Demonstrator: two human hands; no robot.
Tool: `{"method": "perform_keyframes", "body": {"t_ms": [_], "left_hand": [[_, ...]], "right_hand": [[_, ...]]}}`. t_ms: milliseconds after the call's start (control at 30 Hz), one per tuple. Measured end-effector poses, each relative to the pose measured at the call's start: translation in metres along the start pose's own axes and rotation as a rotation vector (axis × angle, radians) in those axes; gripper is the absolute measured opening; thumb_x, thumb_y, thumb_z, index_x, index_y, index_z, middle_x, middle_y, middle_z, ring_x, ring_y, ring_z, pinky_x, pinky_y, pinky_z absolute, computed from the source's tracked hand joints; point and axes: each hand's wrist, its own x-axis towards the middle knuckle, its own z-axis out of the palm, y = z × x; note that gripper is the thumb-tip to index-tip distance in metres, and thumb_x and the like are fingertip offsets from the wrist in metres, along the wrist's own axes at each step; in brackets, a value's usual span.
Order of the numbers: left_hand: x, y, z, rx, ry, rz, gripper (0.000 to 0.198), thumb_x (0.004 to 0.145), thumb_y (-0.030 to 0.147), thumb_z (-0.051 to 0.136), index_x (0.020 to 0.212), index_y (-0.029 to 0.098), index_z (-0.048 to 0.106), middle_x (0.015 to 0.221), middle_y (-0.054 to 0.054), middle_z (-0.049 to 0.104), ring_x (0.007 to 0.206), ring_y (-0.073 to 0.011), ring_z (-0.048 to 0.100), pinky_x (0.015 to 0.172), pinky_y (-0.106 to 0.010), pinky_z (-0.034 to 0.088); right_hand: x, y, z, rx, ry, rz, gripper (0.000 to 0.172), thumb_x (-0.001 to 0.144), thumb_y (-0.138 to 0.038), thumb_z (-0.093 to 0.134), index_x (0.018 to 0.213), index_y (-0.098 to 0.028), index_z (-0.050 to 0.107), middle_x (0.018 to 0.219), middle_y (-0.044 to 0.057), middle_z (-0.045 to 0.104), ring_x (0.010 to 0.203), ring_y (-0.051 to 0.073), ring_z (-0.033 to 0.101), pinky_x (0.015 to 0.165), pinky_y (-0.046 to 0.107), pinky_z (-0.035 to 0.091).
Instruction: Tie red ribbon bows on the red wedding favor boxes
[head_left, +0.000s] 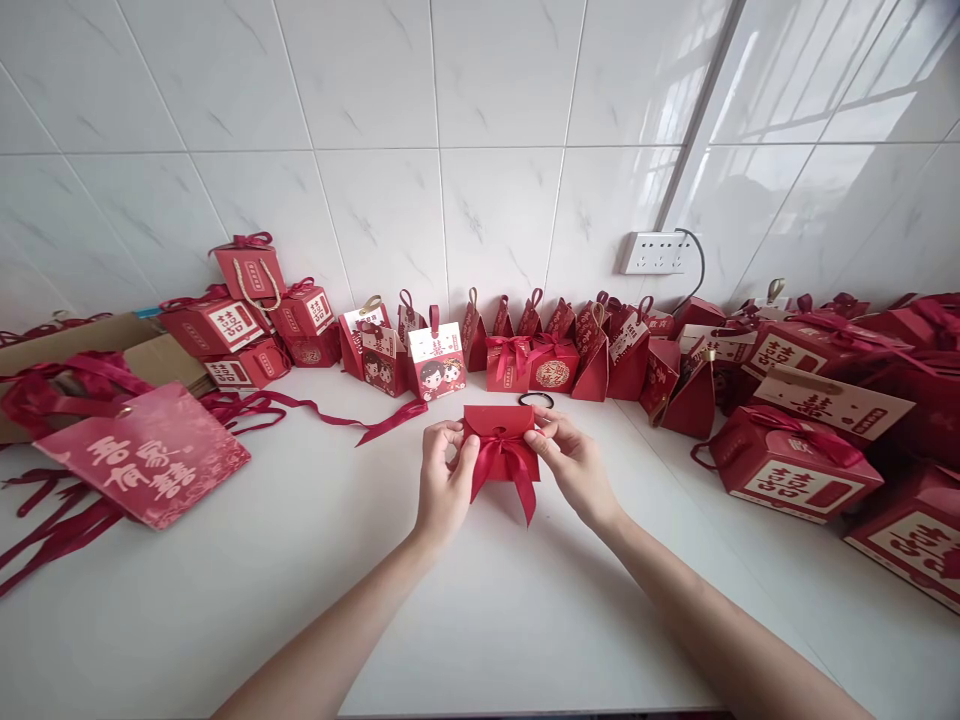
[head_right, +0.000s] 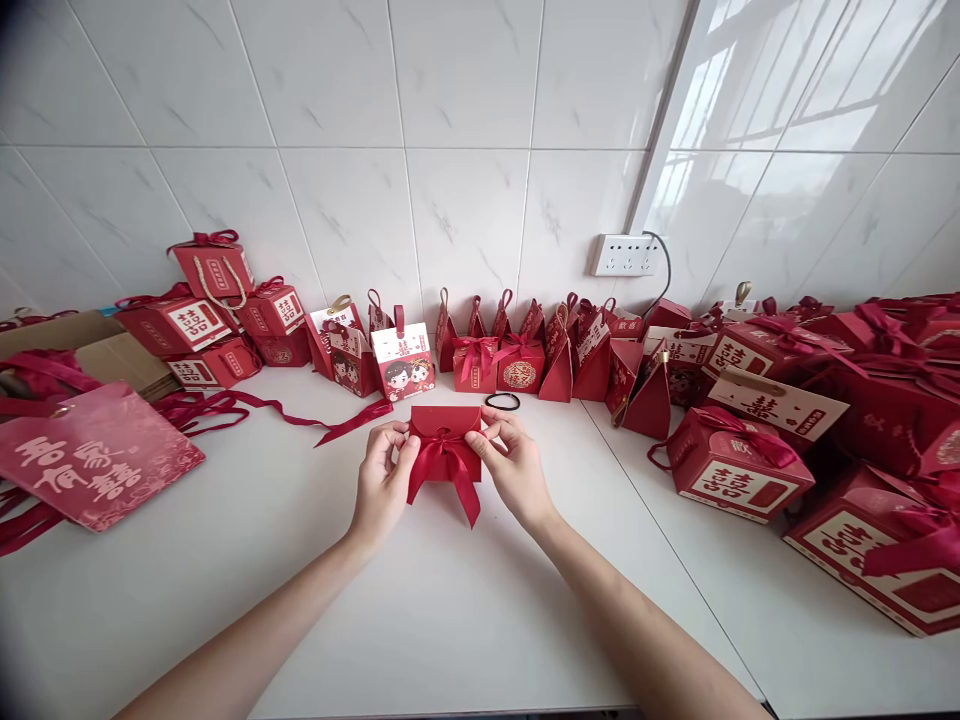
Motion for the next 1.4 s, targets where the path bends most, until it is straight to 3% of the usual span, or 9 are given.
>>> {"method": "perform_keyframes", "body": {"t_ms": [267, 467, 600, 733, 900, 967, 1067, 1133, 1400], "left_hand": [[0.003, -0.007, -0.002, -0.121, -0.110, -0.055, 0.024, 0.080, 0.042, 0.057, 0.082, 0.020, 0.047, 0.098, -0.006, 0.054, 0.095, -0.0184, 0.056, 0.078, -0.029, 0.047], [0.013, -0.016, -0.005, -0.163, -0.296, -0.269, 0.039, 0.070, 0.049, 0.065, 0.087, 0.020, 0.045, 0.102, -0.007, 0.059, 0.095, -0.0215, 0.060, 0.076, -0.032, 0.048], [0.027, -0.021, -0.017, -0.076, -0.417, -0.235, 0.036, 0.070, 0.051, 0.066, 0.070, 0.019, 0.050, 0.102, -0.008, 0.061, 0.099, -0.0235, 0.059, 0.084, -0.033, 0.046], [0.040, -0.027, -0.026, -0.133, -0.509, -0.271, 0.031, 0.063, 0.043, 0.075, 0.057, 0.017, 0.059, 0.114, -0.009, 0.061, 0.107, -0.0268, 0.057, 0.089, -0.034, 0.045], [0.053, -0.026, -0.036, -0.377, -0.371, -0.424, 0.022, 0.061, 0.032, 0.076, 0.060, 0.017, 0.060, 0.103, -0.009, 0.066, 0.097, -0.0245, 0.060, 0.085, -0.038, 0.048], [0.062, -0.022, -0.044, -0.542, -0.177, -0.468, 0.017, 0.070, 0.030, 0.066, 0.065, 0.017, 0.057, 0.099, -0.008, 0.065, 0.093, -0.0203, 0.061, 0.082, -0.036, 0.051], [0.076, -0.018, -0.061, -0.882, 0.285, -0.531, 0.016, 0.079, 0.017, 0.050, 0.064, 0.018, 0.045, 0.084, -0.004, 0.064, 0.084, -0.0133, 0.062, 0.078, -0.028, 0.051], [0.081, -0.017, -0.069, -1.011, 0.447, -0.552, 0.019, 0.082, 0.013, 0.044, 0.063, 0.019, 0.041, 0.072, -0.001, 0.060, 0.073, -0.0100, 0.062, 0.075, -0.025, 0.051], [0.078, -0.015, -0.068, -1.055, 0.373, -0.564, 0.033, 0.084, 0.020, 0.052, 0.057, 0.018, 0.032, 0.047, 0.009, 0.037, 0.039, -0.0038, 0.036, 0.045, -0.017, 0.036]], "right_hand": [[-0.002, 0.005, 0.000, 0.022, -0.087, -0.074, 0.033, 0.076, -0.052, 0.065, 0.081, -0.022, 0.052, 0.129, 0.008, 0.048, 0.122, 0.026, 0.048, 0.099, 0.044, 0.043], [-0.001, 0.014, 0.002, -0.029, -0.166, -0.022, 0.053, 0.071, -0.046, 0.072, 0.106, -0.027, 0.037, 0.130, 0.009, 0.045, 0.125, 0.024, 0.044, 0.099, 0.045, 0.045], [0.008, 0.017, -0.008, -0.018, -0.207, -0.010, 0.045, 0.073, -0.050, 0.068, 0.095, -0.026, 0.037, 0.130, 0.007, 0.045, 0.124, 0.023, 0.046, 0.092, 0.041, 0.050], [0.018, 0.013, -0.023, -0.299, -0.239, -0.015, 0.040, 0.070, -0.053, 0.069, 0.072, -0.021, 0.046, 0.125, 0.011, 0.052, 0.113, 0.027, 0.053, 0.093, 0.043, 0.046], [0.027, 0.006, -0.037, -0.027, -0.296, 0.126, 0.039, 0.069, -0.050, 0.072, 0.056, -0.018, 0.053, 0.121, 0.009, 0.059, 0.116, 0.030, 0.053, 0.096, 0.044, 0.044], [0.035, 0.005, -0.045, 0.324, -0.132, 0.187, 0.030, 0.074, -0.042, 0.069, 0.060, -0.019, 0.055, 0.104, 0.005, 0.067, 0.107, 0.025, 0.059, 0.090, 0.042, 0.050], [0.046, 0.006, -0.059, 0.733, 0.275, 0.220, 0.020, 0.077, -0.026, 0.063, 0.061, -0.021, 0.052, 0.077, 0.001, 0.068, 0.086, 0.017, 0.067, 0.079, 0.034, 0.057], [0.051, 0.009, -0.064, 0.841, 0.376, 0.243, 0.022, 0.078, -0.020, 0.060, 0.060, -0.021, 0.048, 0.070, 0.000, 0.066, 0.076, 0.015, 0.069, 0.073, 0.028, 0.059], [0.046, 0.009, -0.064, 0.827, 0.262, 0.199, 0.030, 0.073, -0.030, 0.071, 0.059, -0.022, 0.046, 0.055, -0.005, 0.054, 0.052, 0.010, 0.060, 0.064, 0.024, 0.060]]}}
